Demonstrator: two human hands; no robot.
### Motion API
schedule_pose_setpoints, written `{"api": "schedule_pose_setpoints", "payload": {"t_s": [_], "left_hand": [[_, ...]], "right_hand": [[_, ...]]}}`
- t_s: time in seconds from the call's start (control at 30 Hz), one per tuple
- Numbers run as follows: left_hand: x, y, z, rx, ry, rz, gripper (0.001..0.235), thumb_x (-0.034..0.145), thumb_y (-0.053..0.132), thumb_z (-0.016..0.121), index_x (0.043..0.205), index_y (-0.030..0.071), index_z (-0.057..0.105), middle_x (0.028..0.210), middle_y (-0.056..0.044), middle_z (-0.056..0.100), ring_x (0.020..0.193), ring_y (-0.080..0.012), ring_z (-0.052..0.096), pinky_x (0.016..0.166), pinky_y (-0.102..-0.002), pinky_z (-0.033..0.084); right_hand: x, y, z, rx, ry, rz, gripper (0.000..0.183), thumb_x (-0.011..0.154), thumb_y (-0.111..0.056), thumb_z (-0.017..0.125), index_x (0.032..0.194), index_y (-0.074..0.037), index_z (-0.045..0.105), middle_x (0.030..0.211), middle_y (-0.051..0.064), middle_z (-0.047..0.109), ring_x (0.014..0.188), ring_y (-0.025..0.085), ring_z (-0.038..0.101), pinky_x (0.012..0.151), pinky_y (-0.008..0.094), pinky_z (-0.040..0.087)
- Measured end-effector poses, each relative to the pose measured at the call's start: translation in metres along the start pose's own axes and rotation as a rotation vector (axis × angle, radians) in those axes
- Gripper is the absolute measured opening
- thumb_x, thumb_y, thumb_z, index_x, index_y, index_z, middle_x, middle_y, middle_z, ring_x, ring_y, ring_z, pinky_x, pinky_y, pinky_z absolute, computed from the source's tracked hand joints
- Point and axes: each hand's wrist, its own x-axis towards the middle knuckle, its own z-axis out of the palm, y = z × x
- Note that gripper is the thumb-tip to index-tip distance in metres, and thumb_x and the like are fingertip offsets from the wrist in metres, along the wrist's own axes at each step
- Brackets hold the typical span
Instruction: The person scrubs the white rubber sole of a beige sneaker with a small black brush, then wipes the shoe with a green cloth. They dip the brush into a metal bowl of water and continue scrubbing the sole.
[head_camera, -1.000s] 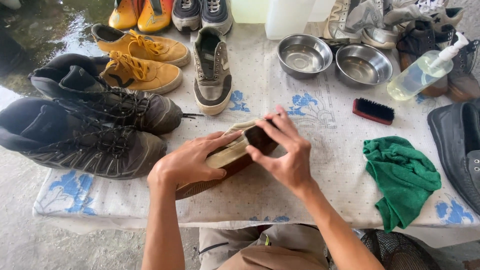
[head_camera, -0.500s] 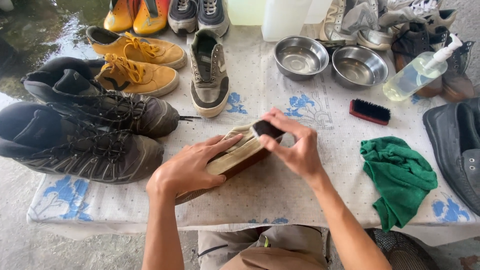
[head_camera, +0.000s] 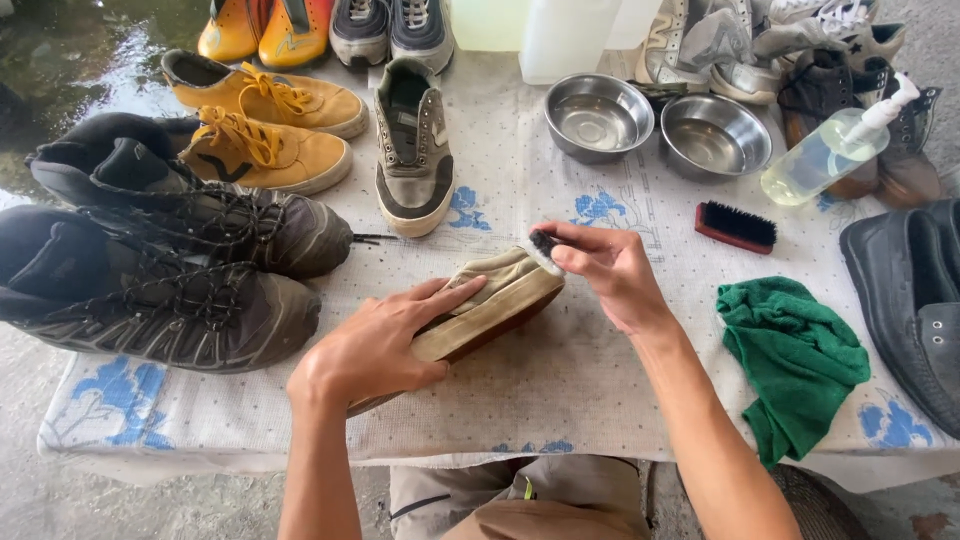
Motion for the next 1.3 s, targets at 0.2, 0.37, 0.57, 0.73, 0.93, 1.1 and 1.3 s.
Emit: {"api": "schedule_pose_setpoints", "payload": {"t_s": [0.2,0.37,0.57,0.73,0.93,1.1,1.3], "left_hand": [[-0.001,0.006,0.001,0.007,-0.004,0.009,0.103,0.063,0.022,0.068,0.162,0.03,0.038,0.157,-0.017,0.047,0.127,-0.047,0.061,0.101,-0.057,0.047],[0.0,0.004,0.005,-0.007,0.007,0.001,0.102,0.062,0.021,0.068,0.16,0.028,0.041,0.156,-0.017,0.049,0.121,-0.0448,0.066,0.097,-0.054,0.049],[0.0,0.003,0.004,0.008,0.016,0.008,0.102,0.061,0.024,0.068,0.16,0.027,0.042,0.155,-0.018,0.05,0.119,-0.0446,0.068,0.094,-0.051,0.051],[0.003,0.0,0.004,-0.02,0.018,0.006,0.102,0.06,0.024,0.068,0.159,0.028,0.042,0.156,-0.017,0.05,0.118,-0.045,0.069,0.094,-0.052,0.052],[0.004,0.003,0.002,-0.013,0.022,-0.015,0.102,0.061,0.025,0.068,0.159,0.029,0.042,0.156,-0.018,0.048,0.118,-0.0483,0.067,0.09,-0.052,0.055],[0.005,0.0,0.001,-0.043,0.019,-0.024,0.102,0.059,0.026,0.068,0.158,0.029,0.044,0.156,-0.018,0.049,0.118,-0.0495,0.067,0.089,-0.051,0.057],[0.006,-0.006,-0.001,-0.006,0.024,-0.056,0.098,0.062,0.033,0.067,0.157,0.031,0.043,0.157,-0.01,0.05,0.13,-0.0473,0.059,0.104,-0.056,0.051]], "right_hand": [[0.001,0.001,-0.004,0.063,-0.017,0.002,0.042,0.082,-0.02,0.079,0.12,-0.003,0.074,0.115,0.022,0.075,0.099,0.02,0.067,0.084,0.036,0.06],[0.001,0.02,-0.01,0.02,-0.003,0.011,0.043,0.083,-0.019,0.079,0.12,0.001,0.073,0.111,0.022,0.076,0.093,0.018,0.067,0.08,0.034,0.06],[0.004,0.02,-0.018,0.045,-0.05,0.036,0.041,0.082,-0.02,0.079,0.119,-0.002,0.074,0.107,0.023,0.076,0.091,0.022,0.066,0.078,0.034,0.058],[0.001,0.031,-0.025,-0.015,0.021,0.067,0.038,0.085,-0.021,0.078,0.118,-0.002,0.075,0.107,0.021,0.077,0.087,0.019,0.066,0.076,0.034,0.058],[-0.012,-0.004,-0.013,-0.155,-0.075,0.002,0.043,0.077,-0.018,0.082,0.116,-0.002,0.076,0.113,0.022,0.077,0.101,0.021,0.068,0.087,0.039,0.06],[-0.011,0.004,-0.01,-0.428,0.0,-0.101,0.042,0.08,-0.028,0.083,0.114,-0.004,0.078,0.112,0.022,0.076,0.104,0.028,0.073,0.089,0.038,0.061],[-0.03,0.015,0.014,-0.717,0.167,-0.449,0.046,0.081,-0.036,0.083,0.118,-0.011,0.077,0.119,0.013,0.075,0.125,0.033,0.063,0.109,0.046,0.049]]}}
